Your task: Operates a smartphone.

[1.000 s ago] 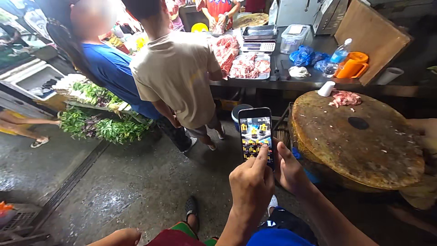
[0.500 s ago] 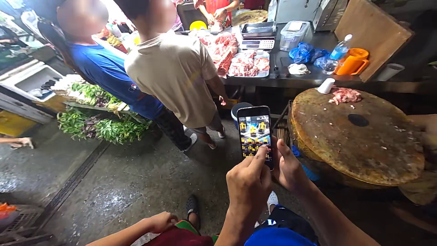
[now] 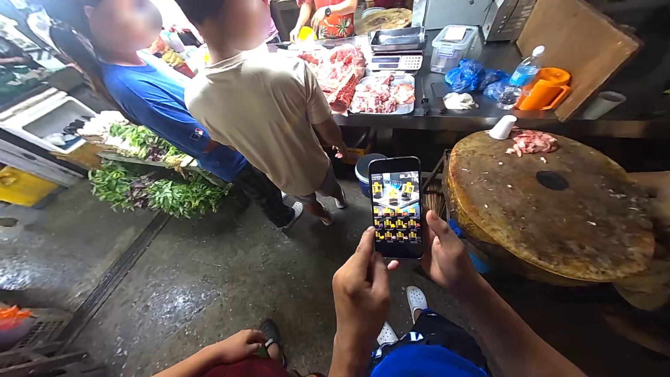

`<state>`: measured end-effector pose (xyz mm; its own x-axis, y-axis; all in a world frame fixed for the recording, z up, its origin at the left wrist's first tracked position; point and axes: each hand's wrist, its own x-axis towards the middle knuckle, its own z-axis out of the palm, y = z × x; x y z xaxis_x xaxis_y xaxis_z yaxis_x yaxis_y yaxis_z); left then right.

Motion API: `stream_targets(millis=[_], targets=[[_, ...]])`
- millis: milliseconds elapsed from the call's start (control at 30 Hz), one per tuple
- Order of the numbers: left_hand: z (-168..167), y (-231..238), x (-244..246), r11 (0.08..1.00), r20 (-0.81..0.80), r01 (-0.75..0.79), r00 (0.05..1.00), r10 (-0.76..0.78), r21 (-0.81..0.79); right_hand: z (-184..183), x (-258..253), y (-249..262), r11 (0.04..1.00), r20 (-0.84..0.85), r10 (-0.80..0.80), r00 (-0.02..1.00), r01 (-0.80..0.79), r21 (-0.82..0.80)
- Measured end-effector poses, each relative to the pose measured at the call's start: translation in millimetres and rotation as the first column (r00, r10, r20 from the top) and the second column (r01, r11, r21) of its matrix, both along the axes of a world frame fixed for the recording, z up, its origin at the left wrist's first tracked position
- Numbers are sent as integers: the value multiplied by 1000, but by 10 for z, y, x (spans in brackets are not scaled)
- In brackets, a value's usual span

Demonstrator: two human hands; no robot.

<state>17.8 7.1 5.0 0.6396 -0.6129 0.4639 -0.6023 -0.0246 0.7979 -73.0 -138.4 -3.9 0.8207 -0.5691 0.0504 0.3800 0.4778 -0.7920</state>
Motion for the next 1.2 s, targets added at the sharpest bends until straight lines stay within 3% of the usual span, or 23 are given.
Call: stream_targets(millis=[133, 367, 1033, 1200], targets=[[-67, -74, -156, 994, 181, -12, 983, -8, 112, -1, 43, 54, 998, -20, -44, 999, 43, -52], [-98, -156, -294, 986, 285, -10, 958, -38, 166, -34, 50, 41, 992, 3, -55, 998, 55, -113], [-55, -189, -323, 982, 322, -22, 946, -40, 187, 0, 18, 30, 992, 5, -70, 998, 71, -101], [-41, -151, -307, 994, 320, -28, 947, -9, 110, 30, 5, 5, 990, 20, -71, 997, 73, -117]])
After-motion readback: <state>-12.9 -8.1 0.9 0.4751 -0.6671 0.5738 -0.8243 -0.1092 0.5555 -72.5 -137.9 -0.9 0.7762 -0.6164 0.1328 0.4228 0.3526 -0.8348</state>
